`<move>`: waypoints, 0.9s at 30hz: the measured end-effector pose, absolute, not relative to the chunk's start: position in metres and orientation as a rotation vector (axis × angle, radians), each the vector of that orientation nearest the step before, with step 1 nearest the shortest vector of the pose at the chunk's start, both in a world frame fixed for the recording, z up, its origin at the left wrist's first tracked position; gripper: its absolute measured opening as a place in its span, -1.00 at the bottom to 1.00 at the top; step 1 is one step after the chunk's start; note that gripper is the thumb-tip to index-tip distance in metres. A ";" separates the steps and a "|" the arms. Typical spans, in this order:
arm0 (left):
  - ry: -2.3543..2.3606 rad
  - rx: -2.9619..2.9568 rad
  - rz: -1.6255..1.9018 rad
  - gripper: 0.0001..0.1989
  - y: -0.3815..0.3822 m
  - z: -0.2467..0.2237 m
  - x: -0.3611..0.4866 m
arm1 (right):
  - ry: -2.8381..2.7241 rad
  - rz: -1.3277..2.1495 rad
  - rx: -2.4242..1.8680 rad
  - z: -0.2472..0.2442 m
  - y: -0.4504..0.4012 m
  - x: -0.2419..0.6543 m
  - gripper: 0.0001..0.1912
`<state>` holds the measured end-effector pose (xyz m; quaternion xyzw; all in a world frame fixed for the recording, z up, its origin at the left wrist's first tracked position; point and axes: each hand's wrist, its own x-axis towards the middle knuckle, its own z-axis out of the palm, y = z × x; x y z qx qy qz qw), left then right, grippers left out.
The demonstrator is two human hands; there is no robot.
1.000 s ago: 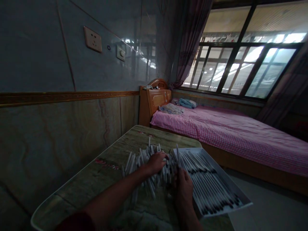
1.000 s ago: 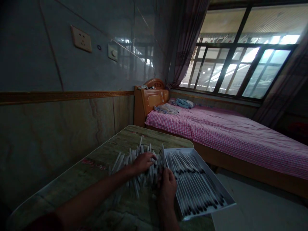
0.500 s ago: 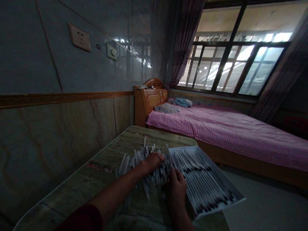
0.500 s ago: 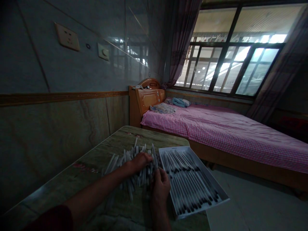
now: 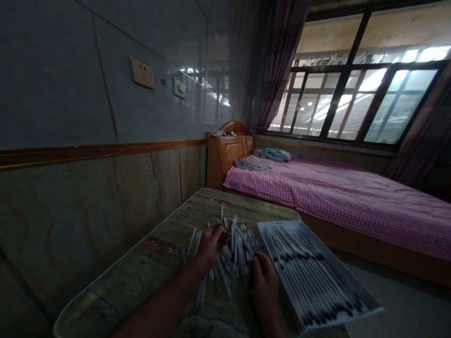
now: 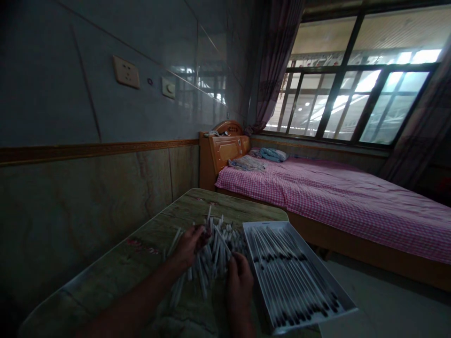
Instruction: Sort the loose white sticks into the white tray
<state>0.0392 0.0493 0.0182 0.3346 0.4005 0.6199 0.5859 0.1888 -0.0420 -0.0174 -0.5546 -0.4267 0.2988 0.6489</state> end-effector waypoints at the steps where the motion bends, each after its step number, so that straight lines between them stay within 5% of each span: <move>1: 0.890 0.662 1.448 -0.80 0.044 0.017 0.033 | -1.031 0.646 -1.294 -0.018 -0.043 0.188 -0.63; 12: 0.777 0.386 1.523 -0.91 0.023 0.007 0.003 | -1.429 0.448 -1.331 -0.028 -0.048 0.179 -0.70; 27: 0.792 0.598 1.549 -0.57 0.015 0.009 0.008 | -1.641 0.278 -1.359 -0.032 -0.049 0.178 -0.64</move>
